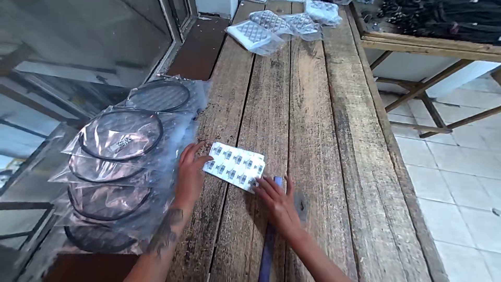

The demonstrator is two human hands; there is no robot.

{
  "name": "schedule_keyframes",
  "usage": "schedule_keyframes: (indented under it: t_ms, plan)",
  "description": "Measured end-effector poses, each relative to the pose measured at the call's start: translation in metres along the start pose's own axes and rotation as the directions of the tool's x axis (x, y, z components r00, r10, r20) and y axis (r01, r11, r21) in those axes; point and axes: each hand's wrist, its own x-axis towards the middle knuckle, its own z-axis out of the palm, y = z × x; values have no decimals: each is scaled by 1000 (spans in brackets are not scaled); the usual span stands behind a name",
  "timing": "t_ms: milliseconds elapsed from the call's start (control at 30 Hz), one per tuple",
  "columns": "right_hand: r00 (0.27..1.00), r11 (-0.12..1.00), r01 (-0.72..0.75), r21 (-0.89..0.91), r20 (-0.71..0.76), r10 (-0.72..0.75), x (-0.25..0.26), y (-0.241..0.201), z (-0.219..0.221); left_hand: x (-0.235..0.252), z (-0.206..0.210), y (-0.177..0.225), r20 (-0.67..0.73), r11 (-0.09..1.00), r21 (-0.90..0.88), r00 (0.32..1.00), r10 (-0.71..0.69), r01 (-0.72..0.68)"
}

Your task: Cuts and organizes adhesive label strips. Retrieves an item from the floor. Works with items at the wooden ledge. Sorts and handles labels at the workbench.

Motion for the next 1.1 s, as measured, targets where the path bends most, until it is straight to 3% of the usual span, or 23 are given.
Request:
schedule_keyframes:
  t_ms: [67, 133, 167, 233, 367, 433, 500, 567, 633, 700, 733, 767, 800, 867, 933, 967, 1000, 1033, 1067, 1100]
  plan:
    - [991, 988, -134, 77, -8, 135, -23, -2, -12, -62, 6, 41, 12, 991, 104, 996, -84, 82]
    - [962, 954, -272, 125, 1, 274, -29, 4, -37, -124, 30, 92, 230, 993, 80, 967, -104, 88]
    - [949, 941, -313, 133, -6, 316, -28, 9, -48, -146, 46, 114, 323, 991, 96, 939, -120, 94]
    - [949, 939, -310, 147, -11, 315, -24, 13, -68, -174, 69, 138, 353, 981, 139, 918, -178, 136]
    - [991, 968, -137, 208, 40, 131, -38, -2, -84, -213, 49, 135, 271, 939, 155, 901, -340, 307]
    - [992, 958, 5, 286, 120, -41, -49, -18, -71, -240, 27, 124, 206, 910, 152, 888, -412, 387]
    - [930, 899, 165, 405, 239, -278, -62, -46, -57, -267, 6, 120, 213, 875, 98, 849, -484, 474]
    - [819, 810, 297, 505, 302, -489, -74, -79, -45, -287, -21, 120, 216, 829, -1, 809, -546, 560]
    - [735, 751, 392, 532, 310, -604, -89, -111, -37, -307, -48, 123, 112, 763, -114, 772, -626, 636]
    - [702, 729, 461, 506, 294, -648, -106, -149, -23, -331, -49, 107, -174, 787, -99, 768, -617, 609]
    - [702, 724, 506, 469, 264, -662, -122, -169, -12, -348, -32, 90, -322, 831, -45, 779, -537, 554]
    - [701, 724, 536, 434, 249, -668, -148, -179, -8, -368, -12, 85, -361, 849, -58, 781, -509, 526]
    - [710, 736, 543, 404, 247, -659, -164, -181, -5, -379, -3, 85, -391, 840, -115, 753, -529, 530]
    - [800, 811, 482, 331, 210, -562, -153, -172, 9, -378, -31, 63, -444, 782, -260, 648, -618, 567]
    - [818, 836, 447, 318, 233, -526, -159, -155, 7, -422, -51, 38, -277, 613, -380, 547, -790, 693]
    - [790, 821, 486, 299, 252, -559, -167, -157, 4, -450, -45, 22, -87, 547, -409, 565, -820, 730]
    - [738, 794, 549, 262, 293, -608, -177, -159, -2, -474, -26, 13, 171, 504, -400, 603, -779, 765]
    - [695, 763, 615, 199, 321, -643, -182, -163, -4, -488, -8, 6, 413, 526, -314, 613, -674, 790]
    - [685, 747, 641, 174, 309, -660, -182, -168, 1, -488, 2, 1, 613, 566, -201, 553, -565, 800]
    - [685, 742, 649, 166, 297, -665, -183, -169, 3, -484, 7, -1, 768, 586, -107, 441, -464, 803]
